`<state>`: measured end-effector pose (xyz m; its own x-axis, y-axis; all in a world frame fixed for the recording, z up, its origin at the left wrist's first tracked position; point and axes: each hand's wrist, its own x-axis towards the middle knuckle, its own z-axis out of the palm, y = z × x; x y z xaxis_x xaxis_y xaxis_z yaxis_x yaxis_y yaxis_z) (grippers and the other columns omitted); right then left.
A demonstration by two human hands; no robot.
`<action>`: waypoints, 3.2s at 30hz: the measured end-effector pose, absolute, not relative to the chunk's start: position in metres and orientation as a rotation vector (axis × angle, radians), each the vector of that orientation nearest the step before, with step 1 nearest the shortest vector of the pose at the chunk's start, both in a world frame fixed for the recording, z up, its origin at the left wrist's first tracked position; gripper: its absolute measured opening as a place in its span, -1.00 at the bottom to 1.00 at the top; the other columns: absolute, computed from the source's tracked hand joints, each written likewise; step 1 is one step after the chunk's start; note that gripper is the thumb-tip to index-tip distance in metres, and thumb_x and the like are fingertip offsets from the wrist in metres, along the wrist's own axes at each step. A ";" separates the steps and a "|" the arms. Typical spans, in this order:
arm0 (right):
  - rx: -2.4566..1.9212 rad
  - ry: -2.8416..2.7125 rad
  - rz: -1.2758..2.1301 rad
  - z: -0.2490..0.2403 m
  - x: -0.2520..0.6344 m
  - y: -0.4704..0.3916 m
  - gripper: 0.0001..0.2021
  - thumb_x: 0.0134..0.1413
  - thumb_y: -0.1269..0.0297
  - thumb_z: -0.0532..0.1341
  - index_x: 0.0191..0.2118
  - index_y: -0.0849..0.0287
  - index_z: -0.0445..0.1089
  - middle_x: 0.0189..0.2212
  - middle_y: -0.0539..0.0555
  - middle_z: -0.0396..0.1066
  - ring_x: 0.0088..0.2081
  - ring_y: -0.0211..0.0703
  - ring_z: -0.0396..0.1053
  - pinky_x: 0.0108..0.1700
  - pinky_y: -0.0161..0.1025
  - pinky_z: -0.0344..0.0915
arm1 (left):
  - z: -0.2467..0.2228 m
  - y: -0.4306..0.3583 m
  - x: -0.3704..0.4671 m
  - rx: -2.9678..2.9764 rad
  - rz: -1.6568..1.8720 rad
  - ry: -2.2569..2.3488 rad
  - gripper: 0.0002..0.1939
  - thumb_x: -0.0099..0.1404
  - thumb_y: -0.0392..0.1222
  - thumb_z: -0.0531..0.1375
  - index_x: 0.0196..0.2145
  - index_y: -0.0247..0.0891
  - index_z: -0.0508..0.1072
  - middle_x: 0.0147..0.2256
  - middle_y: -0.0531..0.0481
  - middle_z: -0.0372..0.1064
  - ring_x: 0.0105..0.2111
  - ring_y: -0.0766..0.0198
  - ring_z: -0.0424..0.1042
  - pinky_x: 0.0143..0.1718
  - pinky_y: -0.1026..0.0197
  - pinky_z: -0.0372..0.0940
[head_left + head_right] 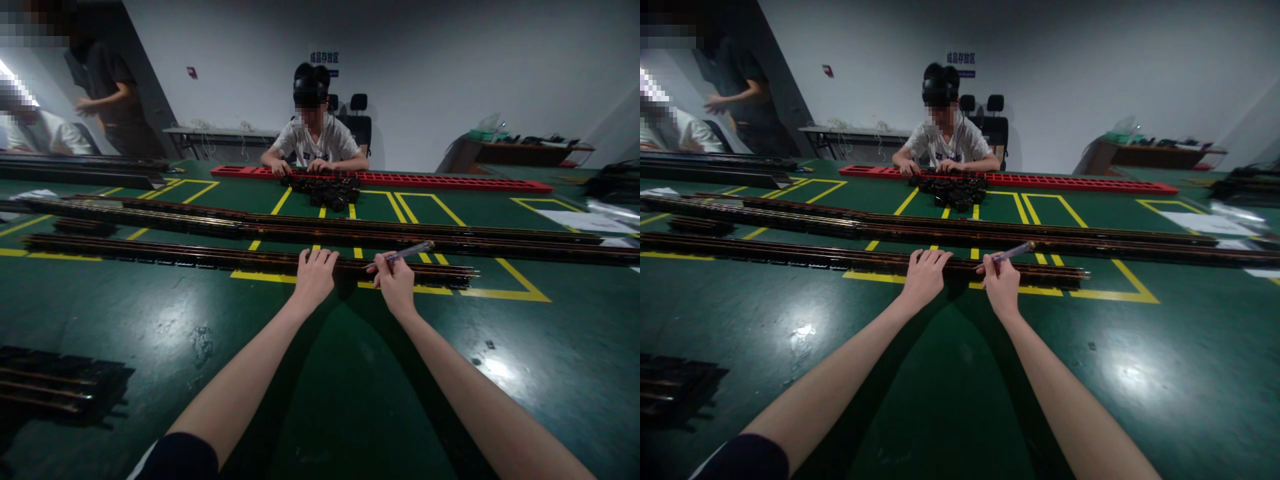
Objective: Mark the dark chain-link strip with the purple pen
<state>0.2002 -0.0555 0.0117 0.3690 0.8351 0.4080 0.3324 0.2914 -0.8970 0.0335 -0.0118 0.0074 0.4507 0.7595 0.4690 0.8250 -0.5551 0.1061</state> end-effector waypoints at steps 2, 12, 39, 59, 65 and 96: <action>-1.291 -1.202 0.477 0.012 0.200 -0.056 -0.59 0.06 -0.15 0.14 -0.39 0.16 0.25 -0.55 0.04 0.45 -0.70 -0.33 0.25 -0.65 -0.35 0.24 | 0.009 -0.011 0.033 -2.597 -0.713 -1.415 -0.56 0.31 -0.39 -0.08 0.06 -0.28 0.38 0.03 -0.14 0.41 0.08 0.11 0.33 0.19 -0.11 0.08; -1.320 -1.066 0.405 0.013 0.200 -0.055 -0.60 0.06 -0.15 0.14 -0.41 0.15 0.23 -0.61 -0.03 0.38 -0.72 -0.33 0.23 -0.69 -0.36 0.19 | 0.014 -0.013 0.030 -2.636 -0.711 -1.418 -0.55 0.28 -0.42 -0.07 0.04 -0.24 0.40 0.01 -0.12 0.43 0.05 0.13 0.36 0.15 -0.07 0.15; -1.333 -0.978 0.364 0.012 0.201 -0.056 -0.66 0.09 -0.06 0.14 -0.42 0.14 0.22 -0.65 -0.06 0.33 -0.72 -0.32 0.22 -0.68 -0.36 0.15 | 0.011 -0.011 0.032 -2.603 -0.700 -1.405 -0.59 0.31 -0.40 -0.06 0.04 -0.26 0.40 0.00 -0.12 0.44 0.03 0.12 0.37 0.13 -0.06 0.18; -1.307 -1.135 0.455 0.012 0.201 -0.056 -0.61 0.07 -0.12 0.15 -0.40 0.16 0.25 -0.60 -0.01 0.38 -0.69 -0.31 0.26 -0.65 -0.34 0.22 | 0.012 -0.010 0.029 -2.608 -0.810 -1.437 -0.59 0.28 -0.38 -0.05 -0.01 -0.27 0.44 -0.03 -0.10 0.46 0.02 0.16 0.38 0.19 -0.06 0.07; -1.310 -1.136 0.463 0.012 0.202 -0.056 -0.60 0.06 -0.13 0.15 -0.40 0.16 0.25 -0.59 -0.01 0.38 -0.69 -0.31 0.26 -0.65 -0.34 0.22 | 0.010 -0.010 0.029 -2.651 -0.818 -1.372 -0.60 0.31 -0.12 0.01 0.04 -0.27 0.40 -0.01 -0.14 0.44 0.02 0.09 0.36 0.19 -0.12 0.05; -1.300 -1.141 0.470 0.013 0.200 -0.057 -0.59 0.06 -0.15 0.15 -0.40 0.16 0.25 -0.58 0.00 0.40 -0.69 -0.31 0.26 -0.65 -0.34 0.22 | 0.005 -0.011 0.034 -2.522 -0.761 -1.388 -0.65 0.35 -0.09 0.01 -0.03 -0.26 0.42 -0.06 -0.16 0.44 -0.03 0.02 0.36 0.15 -0.18 0.07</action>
<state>0.1996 -0.0567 0.0132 0.4219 0.8190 0.3889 0.3069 0.2746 -0.9113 0.0340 -0.0114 0.0053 0.4386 0.7426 0.5061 0.8262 -0.5548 0.0980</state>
